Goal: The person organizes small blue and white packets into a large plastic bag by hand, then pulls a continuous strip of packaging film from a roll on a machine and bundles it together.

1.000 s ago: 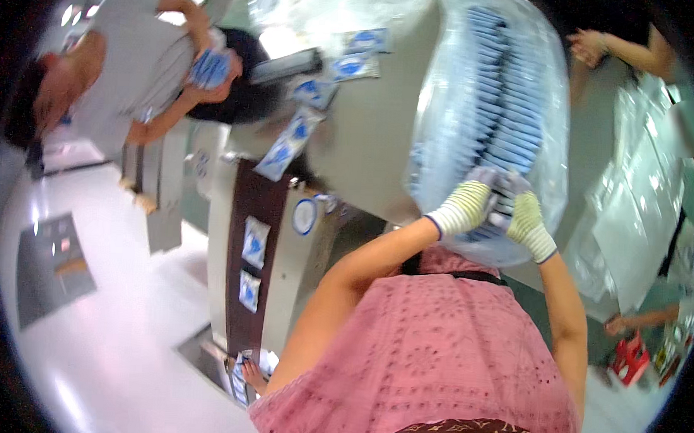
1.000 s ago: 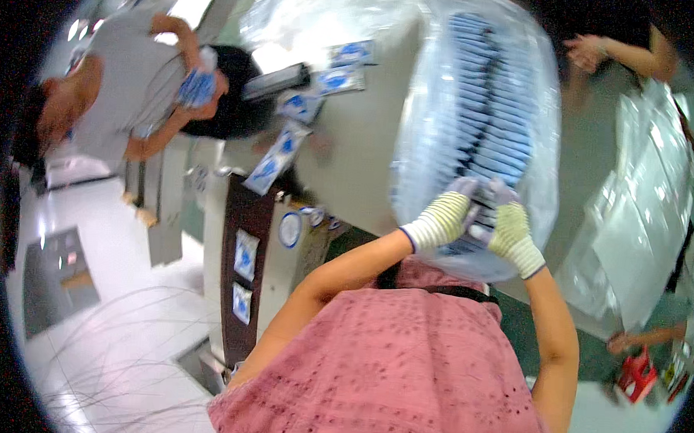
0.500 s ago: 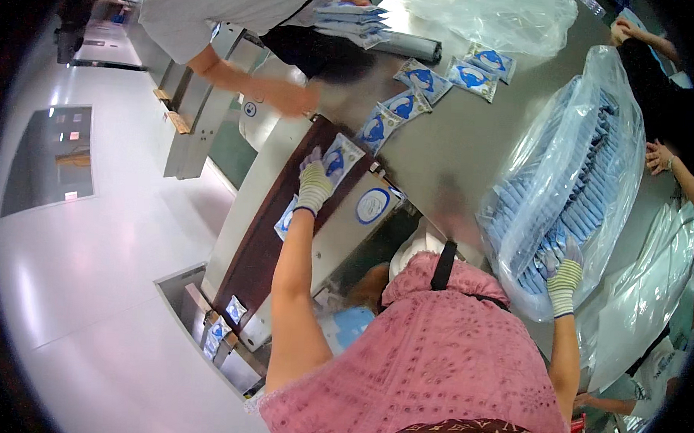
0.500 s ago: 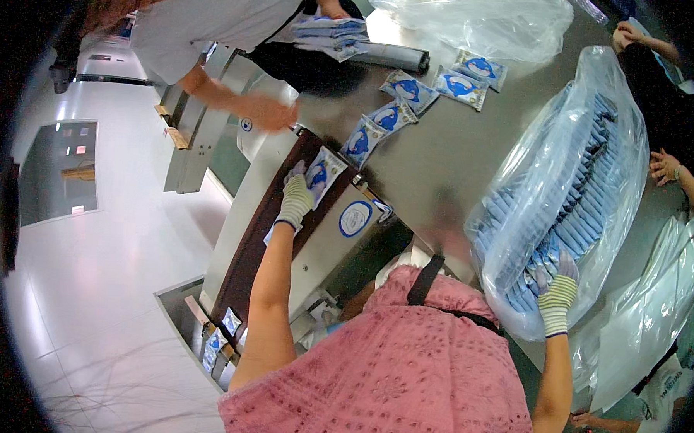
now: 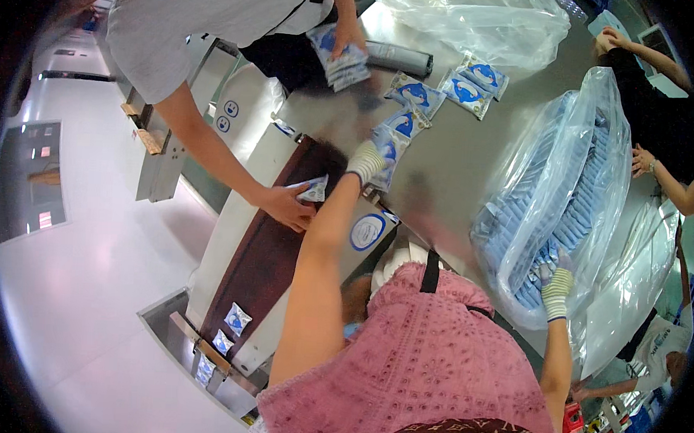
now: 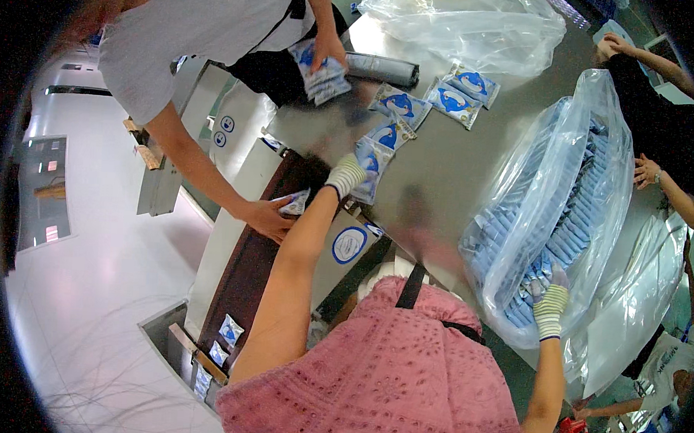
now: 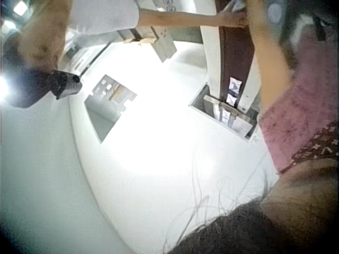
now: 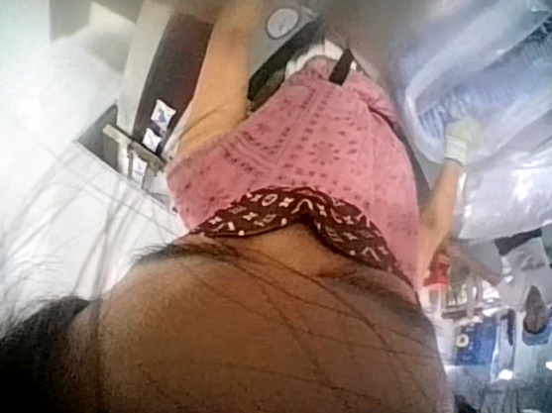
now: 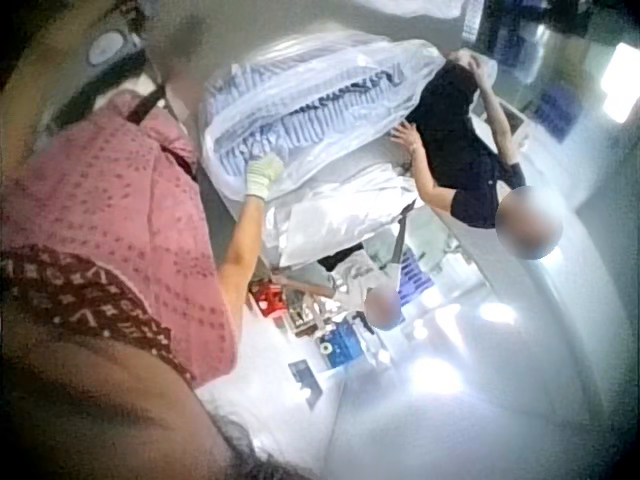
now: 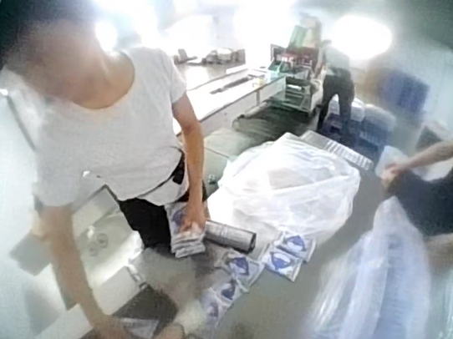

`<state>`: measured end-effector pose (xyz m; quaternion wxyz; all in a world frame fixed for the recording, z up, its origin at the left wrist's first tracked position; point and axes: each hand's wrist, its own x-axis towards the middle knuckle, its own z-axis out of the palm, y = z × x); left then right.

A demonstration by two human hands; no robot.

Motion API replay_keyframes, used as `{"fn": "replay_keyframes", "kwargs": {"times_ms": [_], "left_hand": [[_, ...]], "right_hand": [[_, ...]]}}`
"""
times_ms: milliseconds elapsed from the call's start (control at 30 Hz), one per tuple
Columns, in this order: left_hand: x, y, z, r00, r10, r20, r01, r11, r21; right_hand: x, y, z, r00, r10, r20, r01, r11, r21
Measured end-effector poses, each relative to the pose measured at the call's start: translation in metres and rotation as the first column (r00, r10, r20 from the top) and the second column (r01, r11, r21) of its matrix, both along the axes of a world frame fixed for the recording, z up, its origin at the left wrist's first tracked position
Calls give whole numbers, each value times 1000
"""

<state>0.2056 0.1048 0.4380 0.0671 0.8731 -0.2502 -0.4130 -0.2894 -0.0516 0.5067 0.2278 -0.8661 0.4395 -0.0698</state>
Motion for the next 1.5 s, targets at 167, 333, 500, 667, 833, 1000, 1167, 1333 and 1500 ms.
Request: {"fn": "replay_keyframes", "kwargs": {"times_ms": [167, 333, 500, 667, 833, 1000, 1167, 1333, 1500], "left_hand": [[-10, -30, 0, 953, -125, 274, 223, 904, -364], [-28, -66, 5, 893, -223, 391, 293, 947, -129], [-28, -76, 32, 906, -379, 189, 422, 838, -344], [32, -127, 61, 861, -473, 184, 508, 813, -286], [50, -171, 40, 552, -825, 119, 816, 564, 125], [7, -143, 63, 459, -888, -30, 879, 448, 164], [-27, -71, 38, 347, -880, 324, 919, 388, 67], [-35, -80, 56, 374, -910, 178, 922, 385, 33], [-12, -167, 60, 755, -620, 211, 649, 661, -378]], "right_hand": [[-12, -1, -12, 990, -15, -140, 3, 996, -89], [-14, -3, -15, 981, 68, -180, -106, 971, -213], [-19, -4, -18, 987, 65, -147, -98, 969, -229], [-9, -2, -7, 985, 42, -168, -70, 984, -162], [-10, -3, -5, 986, 30, -165, -56, 986, -160], [-13, -3, -4, 986, 3, -168, -23, 993, -117], [-2, 0, 4, 993, -52, -108, 50, 998, -25], [-4, -3, 6, 985, -4, -174, -16, 994, -110], [3, -5, 12, 986, 18, -165, -35, 995, -98]]}}
